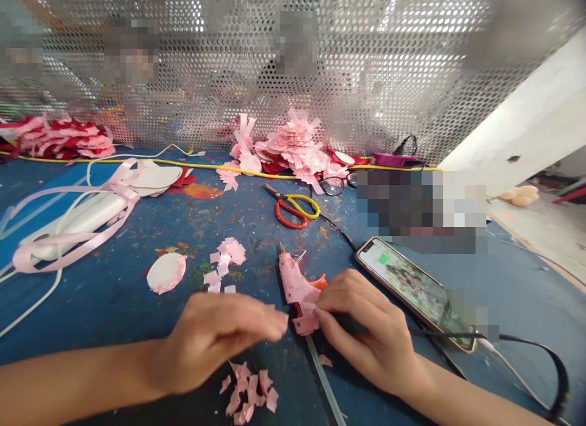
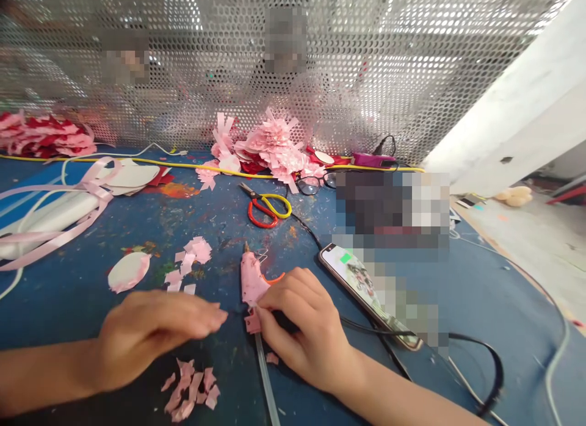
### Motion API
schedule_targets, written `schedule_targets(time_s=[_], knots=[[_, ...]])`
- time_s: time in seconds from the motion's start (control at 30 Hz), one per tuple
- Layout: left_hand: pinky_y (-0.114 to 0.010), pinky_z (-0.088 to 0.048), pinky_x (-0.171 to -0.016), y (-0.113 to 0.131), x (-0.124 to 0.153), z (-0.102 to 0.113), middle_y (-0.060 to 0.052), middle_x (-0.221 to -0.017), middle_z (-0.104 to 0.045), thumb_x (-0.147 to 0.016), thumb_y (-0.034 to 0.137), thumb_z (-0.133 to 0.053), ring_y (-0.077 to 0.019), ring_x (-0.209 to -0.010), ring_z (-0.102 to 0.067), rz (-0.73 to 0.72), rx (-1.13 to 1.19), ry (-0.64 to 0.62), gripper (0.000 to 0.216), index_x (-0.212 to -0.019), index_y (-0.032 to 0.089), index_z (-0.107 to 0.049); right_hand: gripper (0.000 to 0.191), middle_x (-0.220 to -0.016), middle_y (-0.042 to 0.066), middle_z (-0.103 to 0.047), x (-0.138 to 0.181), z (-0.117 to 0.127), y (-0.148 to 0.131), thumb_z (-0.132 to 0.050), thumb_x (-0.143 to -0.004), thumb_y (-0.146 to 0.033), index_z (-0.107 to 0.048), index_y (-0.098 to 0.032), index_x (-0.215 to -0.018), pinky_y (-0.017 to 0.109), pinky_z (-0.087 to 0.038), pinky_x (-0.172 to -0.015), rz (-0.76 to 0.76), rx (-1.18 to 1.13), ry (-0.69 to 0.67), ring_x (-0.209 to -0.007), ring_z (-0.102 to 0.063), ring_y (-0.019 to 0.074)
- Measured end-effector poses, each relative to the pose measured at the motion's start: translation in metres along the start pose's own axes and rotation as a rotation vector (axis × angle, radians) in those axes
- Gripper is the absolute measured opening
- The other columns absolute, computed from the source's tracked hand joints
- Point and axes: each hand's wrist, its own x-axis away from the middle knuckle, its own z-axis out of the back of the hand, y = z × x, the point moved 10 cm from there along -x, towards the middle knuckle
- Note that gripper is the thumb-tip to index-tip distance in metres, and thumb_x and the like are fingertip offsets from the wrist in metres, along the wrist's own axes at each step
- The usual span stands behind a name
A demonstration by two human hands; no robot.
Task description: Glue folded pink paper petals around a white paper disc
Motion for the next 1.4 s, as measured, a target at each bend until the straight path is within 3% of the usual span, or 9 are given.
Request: schedule_targets(time_s=[0.1,0.2,0.3,0.43,0.67,0.8,0.93,1.1,1.4], knots=[[-0.019,-0.055,-0.066,-0.034,-0.014,0.008,-0.002,-0.072,-0.073,-0.09,0.02,-0.052,-0.0123,-0.065,-0.069,0.243,0.073,0.141,0.016,-0.093,0.018,-0.068,0.015,-0.066,0.001,-0.061,-0.001,0.004,0.008,-0.053,-0.08,-0.006,-0.058,-0.019,-0.078,0.027,-0.047,-0.058,-0.093,-0.006,0.039,-0.061,-0.055,0.0122],[-0.022,-0.055,-0.069,-0.048,-0.023,-0.004,-0.004,-0.083,-0.071,-0.093,0.025,-0.044,-0.0129,-0.071,-0.068,0.326,0.169,0.15,0.024,-0.098,0.017,-0.066,0.015,-0.064,0.0,-0.061,-0.002,0.004,0.012,-0.054,-0.081,-0.006,-0.058,-0.02,-0.078,0.026,-0.046,-0.055,-0.138,-0.001,0.049,-0.059,-0.053,0.0117],[-0.021,-0.055,-0.074,-0.052,-0.027,-0.017,-0.006,-0.099,-0.067,-0.087,0.023,-0.055,-0.014,-0.083,-0.066,0.364,0.206,0.118,0.019,-0.102,0.017,-0.065,0.014,-0.064,0.0,-0.061,-0.002,0.002,0.009,-0.055,-0.08,-0.007,-0.059,-0.02,-0.079,0.027,-0.046,-0.056,-0.107,-0.007,0.042,-0.059,-0.052,0.0117],[-0.02,-0.054,-0.076,-0.047,-0.028,-0.025,-0.004,-0.095,-0.069,-0.079,0.016,-0.063,-0.0129,-0.081,-0.065,0.344,0.223,0.069,0.019,-0.098,0.016,-0.066,0.016,-0.064,0.0,-0.061,-0.003,-0.002,0.007,-0.055,-0.078,-0.005,-0.059,-0.02,-0.083,0.029,-0.045,-0.057,-0.073,-0.006,0.018,-0.059,-0.053,0.0129],[-0.02,-0.054,-0.075,-0.047,-0.024,-0.017,-0.002,-0.09,-0.069,-0.081,0.013,-0.06,-0.0113,-0.08,-0.067,0.324,0.254,0.162,0.012,-0.092,0.018,-0.06,0.016,-0.062,-0.002,-0.06,0.0,-0.009,0.007,-0.056,-0.078,-0.004,-0.055,-0.02,-0.08,0.029,-0.043,-0.058,-0.074,-0.004,-0.027,-0.059,-0.05,0.0123],[-0.019,-0.054,-0.07,-0.05,-0.021,-0.015,0.0,-0.082,-0.069,-0.079,0.011,-0.063,-0.0106,-0.073,-0.068,0.331,0.258,0.207,0.018,-0.092,0.019,-0.053,0.009,-0.066,0.001,-0.061,0.0,-0.013,0.01,-0.061,-0.077,-0.021,-0.056,-0.02,-0.084,0.031,-0.043,-0.056,-0.126,0.046,-0.056,-0.061,-0.051,0.0147],[-0.018,-0.054,-0.066,-0.047,-0.019,-0.014,0.001,-0.078,-0.071,-0.074,0.012,-0.069,-0.0117,-0.07,-0.069,0.315,0.186,0.207,0.027,-0.092,0.02,-0.05,0.019,-0.063,0.0,-0.059,-0.002,-0.013,0.009,-0.066,-0.076,-0.034,-0.054,-0.02,-0.079,0.029,-0.039,-0.054,-0.136,0.076,-0.044,-0.058,-0.05,0.0134],[-0.019,-0.054,-0.064,-0.045,-0.018,-0.015,0.001,-0.076,-0.072,-0.073,0.01,-0.068,-0.0126,-0.066,-0.07,0.304,0.201,0.211,0.03,-0.089,0.021,-0.044,0.013,-0.061,-0.001,-0.056,-0.001,-0.017,0.001,-0.052,-0.086,-0.018,-0.051,-0.019,-0.073,0.029,-0.035,-0.058,-0.09,0.103,-0.113,-0.059,-0.048,0.0128],[-0.018,-0.052,-0.063,-0.054,-0.015,-0.007,0.004,-0.072,-0.071,-0.071,0.006,-0.066,-0.0093,-0.063,-0.067,0.411,0.28,0.273,0.034,-0.084,0.022,-0.039,0.016,-0.07,0.002,-0.059,0.002,-0.018,0.005,-0.043,-0.085,-0.006,-0.051,-0.018,-0.08,0.032,-0.035,-0.061,-0.065,0.124,-0.162,-0.063,-0.046,0.0137]])
